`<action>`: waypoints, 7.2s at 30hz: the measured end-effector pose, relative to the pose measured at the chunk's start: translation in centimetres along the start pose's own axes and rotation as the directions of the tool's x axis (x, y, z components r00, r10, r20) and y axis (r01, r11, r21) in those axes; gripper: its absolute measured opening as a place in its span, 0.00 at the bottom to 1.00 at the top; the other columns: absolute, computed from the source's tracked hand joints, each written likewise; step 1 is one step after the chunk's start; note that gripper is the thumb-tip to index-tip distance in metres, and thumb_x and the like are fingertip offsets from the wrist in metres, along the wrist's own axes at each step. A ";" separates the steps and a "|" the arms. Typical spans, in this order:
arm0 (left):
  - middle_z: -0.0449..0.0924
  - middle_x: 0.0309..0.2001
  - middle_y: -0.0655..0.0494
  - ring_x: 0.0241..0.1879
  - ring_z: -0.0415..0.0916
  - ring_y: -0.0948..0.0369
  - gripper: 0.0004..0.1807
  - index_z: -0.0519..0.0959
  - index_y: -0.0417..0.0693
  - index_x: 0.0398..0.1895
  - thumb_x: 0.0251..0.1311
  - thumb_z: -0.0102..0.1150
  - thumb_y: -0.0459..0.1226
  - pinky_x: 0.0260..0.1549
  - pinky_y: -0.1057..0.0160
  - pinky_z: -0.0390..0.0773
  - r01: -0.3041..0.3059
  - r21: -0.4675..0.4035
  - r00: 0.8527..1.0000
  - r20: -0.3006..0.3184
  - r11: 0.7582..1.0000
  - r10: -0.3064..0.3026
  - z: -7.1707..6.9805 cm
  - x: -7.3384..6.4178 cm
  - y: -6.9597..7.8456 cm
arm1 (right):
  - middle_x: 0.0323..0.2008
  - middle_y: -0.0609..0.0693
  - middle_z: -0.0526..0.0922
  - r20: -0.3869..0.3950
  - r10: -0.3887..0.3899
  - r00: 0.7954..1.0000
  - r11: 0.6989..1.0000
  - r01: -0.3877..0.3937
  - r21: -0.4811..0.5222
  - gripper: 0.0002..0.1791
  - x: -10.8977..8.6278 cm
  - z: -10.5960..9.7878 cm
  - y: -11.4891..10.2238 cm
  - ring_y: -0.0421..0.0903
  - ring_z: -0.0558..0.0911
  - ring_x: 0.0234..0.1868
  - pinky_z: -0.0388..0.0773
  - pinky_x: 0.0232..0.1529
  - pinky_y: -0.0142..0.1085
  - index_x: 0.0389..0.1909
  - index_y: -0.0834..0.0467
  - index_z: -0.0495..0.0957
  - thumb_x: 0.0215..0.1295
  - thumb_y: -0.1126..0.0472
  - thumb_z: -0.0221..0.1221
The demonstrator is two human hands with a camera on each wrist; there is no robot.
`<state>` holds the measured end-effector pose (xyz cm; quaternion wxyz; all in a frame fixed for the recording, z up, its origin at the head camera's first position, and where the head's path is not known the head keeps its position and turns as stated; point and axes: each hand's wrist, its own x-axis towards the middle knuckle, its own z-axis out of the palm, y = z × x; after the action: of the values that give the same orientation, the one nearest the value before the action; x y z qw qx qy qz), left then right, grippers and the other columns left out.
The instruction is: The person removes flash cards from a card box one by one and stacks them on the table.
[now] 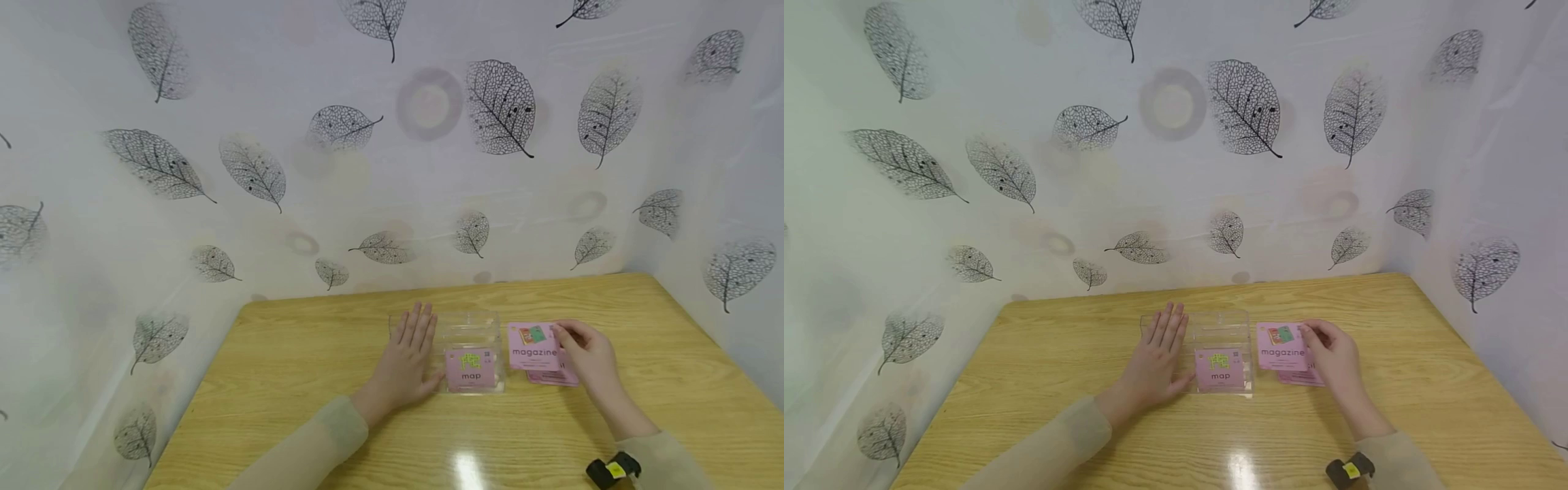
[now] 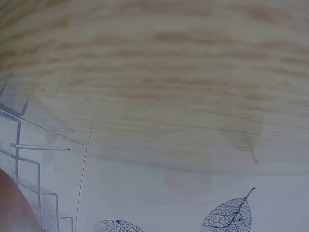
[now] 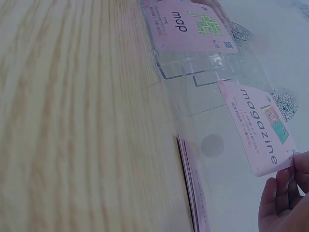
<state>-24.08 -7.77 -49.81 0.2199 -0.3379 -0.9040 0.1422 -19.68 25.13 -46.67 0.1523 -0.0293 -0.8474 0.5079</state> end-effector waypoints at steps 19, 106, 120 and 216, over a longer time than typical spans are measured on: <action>0.27 0.74 0.36 0.73 0.28 0.41 0.54 0.31 0.34 0.73 0.58 0.23 0.68 0.71 0.47 0.33 0.004 -0.003 1.000 0.008 1.000 -0.004 0.1 0.0 0.0 | 0.33 0.32 0.76 -0.017 0.014 1.000 1.000 -0.014 -0.004 0.19 0.2 -0.2 0.9 0.28 0.74 0.32 0.75 0.30 0.22 0.49 0.66 0.77 0.70 0.54 0.50; 0.31 0.74 0.36 0.73 0.31 0.41 0.54 0.34 0.34 0.73 0.59 0.26 0.67 0.72 0.48 0.35 0.006 -0.013 1.000 -0.013 1.000 -0.006 -0.2 -0.1 0.0 | 0.41 0.56 0.80 -0.042 0.087 0.995 0.974 -0.094 -0.208 0.15 1.2 -1.1 3.8 0.31 0.71 0.32 0.71 0.27 0.20 0.47 0.60 0.80 0.67 0.55 0.55; 0.33 0.74 0.36 0.73 0.31 0.41 0.53 0.33 0.34 0.73 0.59 0.24 0.67 0.72 0.47 0.35 0.006 -0.002 1.000 -0.003 1.000 -0.006 -0.1 -0.1 0.1 | 0.43 0.56 0.80 -0.029 0.100 0.995 0.978 -0.104 -0.182 0.17 1.3 -0.9 3.7 0.32 0.71 0.33 0.71 0.28 0.20 0.47 0.60 0.80 0.67 0.52 0.55; 0.35 0.74 0.36 0.73 0.33 0.41 0.52 0.36 0.34 0.73 0.59 0.22 0.66 0.72 0.47 0.36 0.005 0.016 1.000 -0.019 1.000 -0.005 0.0 -0.1 0.2 | 0.32 0.50 0.81 0.149 -0.148 0.978 0.989 0.144 0.042 0.10 -1.1 2.6 -2.6 0.35 0.77 0.30 0.76 0.29 0.26 0.39 0.58 0.82 0.61 0.57 0.62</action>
<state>-23.91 -7.71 -49.92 0.2315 -0.3351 -0.9016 0.1458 -19.13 21.42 -45.80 0.1248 0.0741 -0.8484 0.5090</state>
